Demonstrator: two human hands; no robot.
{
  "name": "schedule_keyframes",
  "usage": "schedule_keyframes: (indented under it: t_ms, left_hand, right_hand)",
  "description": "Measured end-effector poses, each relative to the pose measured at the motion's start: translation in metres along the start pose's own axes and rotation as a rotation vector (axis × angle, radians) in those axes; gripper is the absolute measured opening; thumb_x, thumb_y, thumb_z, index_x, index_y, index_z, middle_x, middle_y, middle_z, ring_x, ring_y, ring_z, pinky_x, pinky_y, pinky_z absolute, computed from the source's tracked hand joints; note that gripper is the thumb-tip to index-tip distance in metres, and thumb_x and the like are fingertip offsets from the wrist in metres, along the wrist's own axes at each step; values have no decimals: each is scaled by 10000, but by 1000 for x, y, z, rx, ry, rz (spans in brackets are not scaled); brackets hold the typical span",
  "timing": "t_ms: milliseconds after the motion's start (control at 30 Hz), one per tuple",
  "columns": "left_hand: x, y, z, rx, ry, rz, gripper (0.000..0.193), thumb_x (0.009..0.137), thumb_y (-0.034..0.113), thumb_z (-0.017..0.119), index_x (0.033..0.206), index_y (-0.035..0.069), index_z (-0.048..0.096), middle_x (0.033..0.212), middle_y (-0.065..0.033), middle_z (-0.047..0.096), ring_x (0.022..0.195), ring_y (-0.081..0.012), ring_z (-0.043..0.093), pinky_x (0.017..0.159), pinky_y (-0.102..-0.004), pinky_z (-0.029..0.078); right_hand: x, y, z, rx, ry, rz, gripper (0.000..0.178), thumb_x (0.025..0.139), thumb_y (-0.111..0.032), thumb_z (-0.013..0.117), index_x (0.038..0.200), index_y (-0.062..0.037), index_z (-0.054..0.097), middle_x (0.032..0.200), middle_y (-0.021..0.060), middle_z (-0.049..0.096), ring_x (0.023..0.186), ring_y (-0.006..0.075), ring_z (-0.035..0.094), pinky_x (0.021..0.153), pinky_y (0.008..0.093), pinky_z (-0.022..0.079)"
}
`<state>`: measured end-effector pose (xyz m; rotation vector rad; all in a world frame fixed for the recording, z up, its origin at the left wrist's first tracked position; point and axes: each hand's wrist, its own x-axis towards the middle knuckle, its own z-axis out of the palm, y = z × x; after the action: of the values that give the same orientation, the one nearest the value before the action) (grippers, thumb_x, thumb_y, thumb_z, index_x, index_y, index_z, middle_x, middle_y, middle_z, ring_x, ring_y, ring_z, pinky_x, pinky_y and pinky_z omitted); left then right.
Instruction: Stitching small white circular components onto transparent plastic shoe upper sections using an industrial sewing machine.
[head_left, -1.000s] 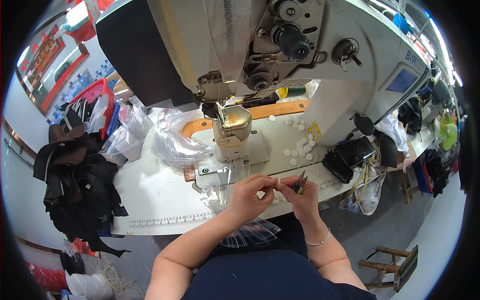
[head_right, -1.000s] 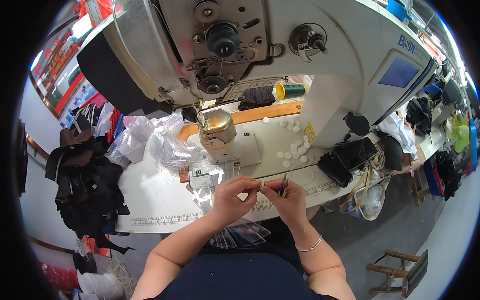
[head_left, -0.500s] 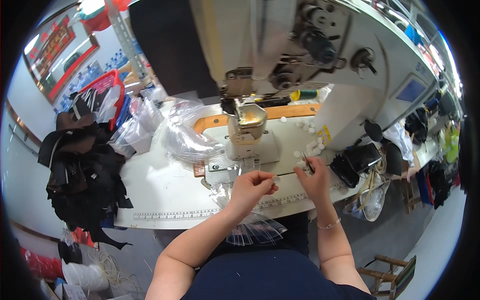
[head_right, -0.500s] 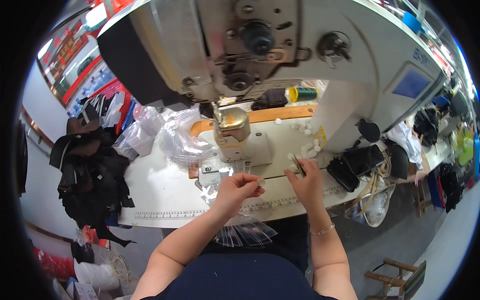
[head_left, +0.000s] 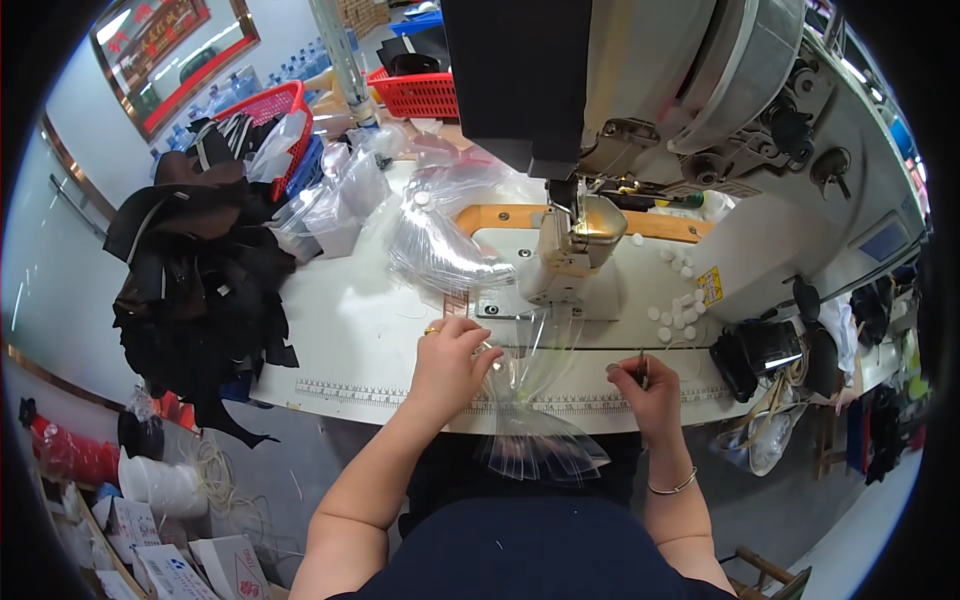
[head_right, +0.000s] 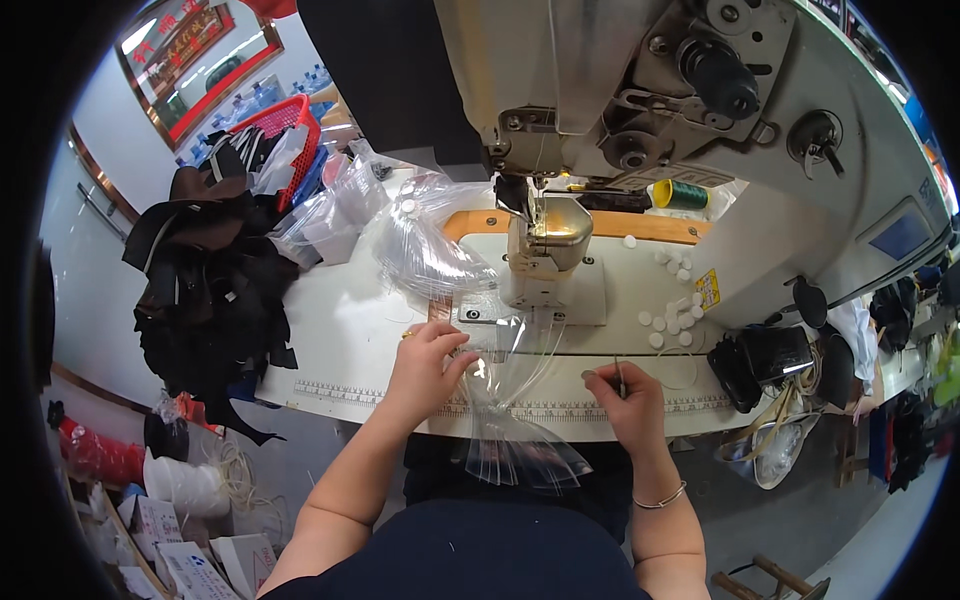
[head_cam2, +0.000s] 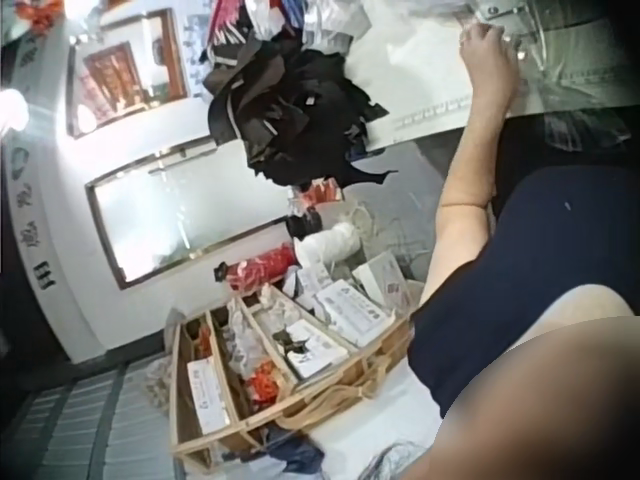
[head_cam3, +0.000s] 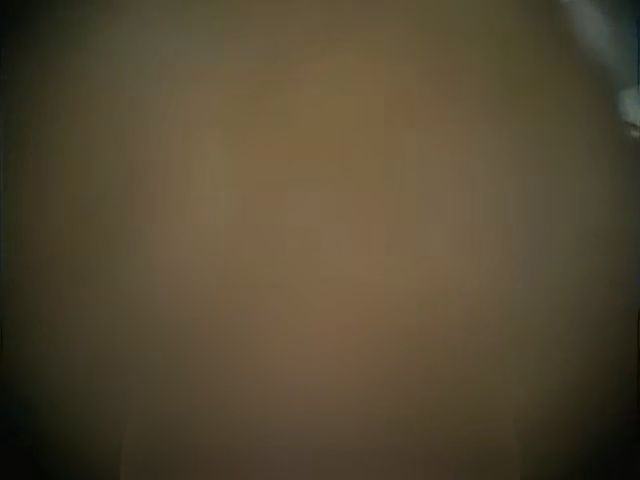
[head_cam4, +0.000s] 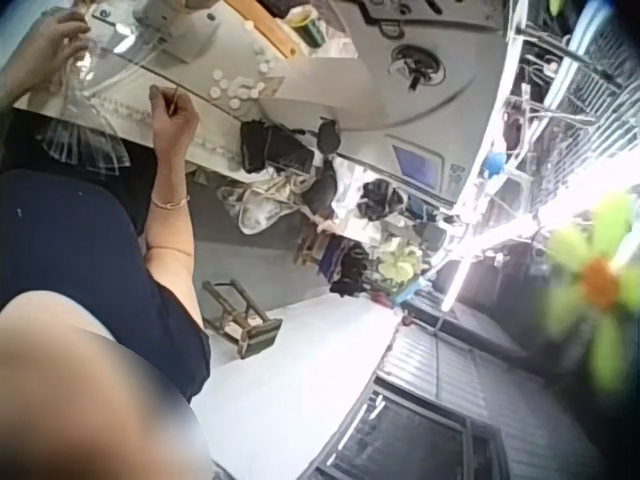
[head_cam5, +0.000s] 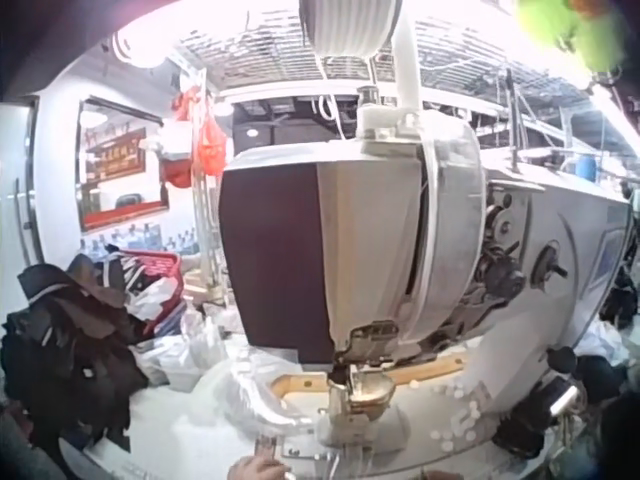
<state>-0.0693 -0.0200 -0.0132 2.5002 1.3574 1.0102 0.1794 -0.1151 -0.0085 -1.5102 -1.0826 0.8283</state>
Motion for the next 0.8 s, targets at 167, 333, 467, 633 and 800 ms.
schedule_keyframes:
  t_ms: [167, 333, 467, 633, 800]
  left_hand:
    - [-6, 8, 3, -27, 139, 195, 185, 668, 78, 660, 850, 75, 623, 879, -47, 591, 897, -247, 545, 746, -360, 427]
    - [-22, 30, -20, -412, 49, 671, 160, 677, 17, 637, 832, 54, 631, 858, -82, 609, 796, -245, 622, 661, -294, 519]
    - [-26, 42, -28, -966, 123, 314, 199, 715, -106, 615, 876, 11, 606, 872, -136, 597, 814, -265, 625, 702, -320, 522]
    - [-11, 61, -32, -1256, 94, 49, 103, 850, -49, 501, 935, 6, 483, 875, -134, 540, 705, -207, 612, 607, -316, 535]
    - [-3, 64, -28, -1499, 246, -302, 131, 875, 25, 511, 999, 28, 468, 886, -92, 558, 715, -188, 622, 605, -274, 528]
  right_hand:
    - [-3, 1, 7, -4, -27, 30, 93, 758, -77, 676, 784, -4, 625, 653, -12, 577, 590, 33, 475, 545, 186, 384]
    - [-5, 4, 3, 189, -136, -41, 79, 772, -57, 650, 819, -12, 605, 919, 63, 614, 670, 43, 499, 586, 182, 395]
    - [-5, 2, 8, 495, -399, -58, 55, 785, -21, 612, 838, -26, 598, 1209, 149, 505, 845, 129, 562, 570, 189, 392]
    - [-3, -26, 20, 706, -545, 105, 93, 788, 12, 567, 873, -20, 587, 1268, 237, 422, 979, 299, 580, 568, 197, 413]
    - [-7, -47, 22, 725, -442, 218, 78, 838, -20, 525, 902, -47, 560, 1273, 206, 423, 985, 331, 586, 429, 151, 335]
